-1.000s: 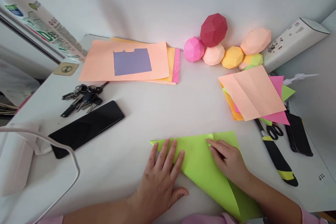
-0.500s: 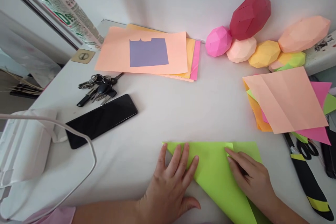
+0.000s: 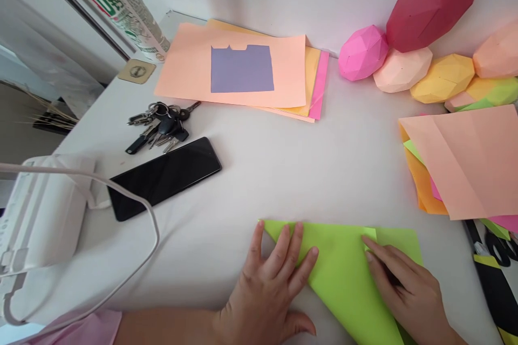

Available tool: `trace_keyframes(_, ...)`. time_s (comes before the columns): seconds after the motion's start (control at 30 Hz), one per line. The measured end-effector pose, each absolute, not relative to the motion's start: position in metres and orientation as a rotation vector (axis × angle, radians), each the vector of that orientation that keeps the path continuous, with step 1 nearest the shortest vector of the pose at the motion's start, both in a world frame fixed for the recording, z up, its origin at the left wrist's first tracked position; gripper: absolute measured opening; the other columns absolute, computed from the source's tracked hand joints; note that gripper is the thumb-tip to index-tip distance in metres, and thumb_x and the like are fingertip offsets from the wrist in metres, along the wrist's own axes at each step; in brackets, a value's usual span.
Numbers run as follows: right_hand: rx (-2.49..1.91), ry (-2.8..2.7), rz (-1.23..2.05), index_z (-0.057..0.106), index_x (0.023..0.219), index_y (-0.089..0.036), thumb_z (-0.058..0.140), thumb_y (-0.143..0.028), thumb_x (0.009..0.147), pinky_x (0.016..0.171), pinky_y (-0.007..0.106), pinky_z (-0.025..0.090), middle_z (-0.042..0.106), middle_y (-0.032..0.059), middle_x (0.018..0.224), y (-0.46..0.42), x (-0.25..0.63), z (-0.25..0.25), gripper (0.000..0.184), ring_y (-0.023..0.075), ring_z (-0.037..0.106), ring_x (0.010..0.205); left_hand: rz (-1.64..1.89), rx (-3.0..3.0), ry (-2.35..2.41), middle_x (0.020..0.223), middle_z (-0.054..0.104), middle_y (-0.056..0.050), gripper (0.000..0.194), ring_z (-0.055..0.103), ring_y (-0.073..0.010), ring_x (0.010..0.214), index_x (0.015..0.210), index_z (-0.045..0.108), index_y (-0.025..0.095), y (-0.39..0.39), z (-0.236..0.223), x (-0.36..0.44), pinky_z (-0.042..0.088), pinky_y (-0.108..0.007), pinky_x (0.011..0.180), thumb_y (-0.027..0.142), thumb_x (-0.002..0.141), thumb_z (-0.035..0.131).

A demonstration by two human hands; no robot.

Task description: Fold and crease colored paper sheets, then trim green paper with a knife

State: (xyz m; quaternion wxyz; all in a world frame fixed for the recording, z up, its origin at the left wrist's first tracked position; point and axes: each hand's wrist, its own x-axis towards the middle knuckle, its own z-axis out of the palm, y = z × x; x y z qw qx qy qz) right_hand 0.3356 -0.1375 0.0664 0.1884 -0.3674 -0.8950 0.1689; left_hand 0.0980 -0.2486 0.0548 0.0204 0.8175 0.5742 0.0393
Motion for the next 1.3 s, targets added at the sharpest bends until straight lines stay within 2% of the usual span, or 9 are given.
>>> trace_keyframes(0.13,-1.05,-2.537,0.483,0.062,0.116,-0.015,0.051,-0.014,0.092,0.05,0.022,0.045,0.062,0.0013,0.072,-0.1362,0.3357,0.0658,0.026,0.0096,0.057,0.053,0.124,2.518,1.78,0.146,0.042,-0.017,0.083,0.031,-0.0344,0.132,0.144,0.037,0.022,-0.2489,0.0544,0.0983,0.004,-0.068,0.106,0.077,0.084,0.017)
trace_keyframes(0.73,-1.064,-2.562,0.461,0.063,0.116,-0.015,0.051,-0.015,0.093,0.051,0.023,0.046,0.066,0.0032,0.076,-0.1364,0.3351,0.066,0.026,0.0118,0.063,0.059,0.12,2.501,1.762,0.144,0.044,-0.017,0.08,0.035,-0.0334,0.129,0.142,0.038,0.022,-0.245,0.0594,0.0975,-0.003,-0.067,0.107,0.075,0.085,0.02)
trace_keyframes(1.0,-1.065,-2.563,0.45,0.062,0.117,-0.015,0.051,-0.014,0.092,0.051,0.022,0.046,0.065,0.0024,0.075,-0.1372,0.3359,0.0644,0.027,0.0103,0.06,0.055,0.109,2.533,1.765,0.145,0.042,-0.018,0.082,0.035,-0.0347,0.13,0.143,0.037,0.022,-0.2462,0.0581,0.0979,0.011,-0.07,0.105,0.076,0.085,0.018)
trace_keyframes(1.13,-1.076,-2.567,0.454,0.063,0.116,-0.016,0.051,-0.016,0.093,0.051,0.022,0.046,0.065,0.0024,0.075,-0.1373,0.3362,0.0642,0.027,0.0105,0.061,0.056,0.096,2.535,1.744,0.147,0.04,-0.019,0.082,0.035,-0.0352,0.13,0.144,0.035,0.021,-0.2462,0.059,0.0971,0.014,-0.071,0.103,0.075,0.086,0.017)
trace_keyframes(1.3,-1.061,-2.539,0.452,0.063,0.119,-0.019,0.051,-0.014,0.091,0.049,0.022,0.045,0.065,0.0014,0.074,-0.1367,0.3355,0.0656,0.03,0.0101,0.058,0.052,0.087,2.505,1.807,0.147,0.04,-0.018,0.085,0.041,-0.0356,0.124,0.144,0.036,0.022,-0.2451,0.0599,0.0975,0.024,-0.067,0.101,0.079,0.082,0.023)
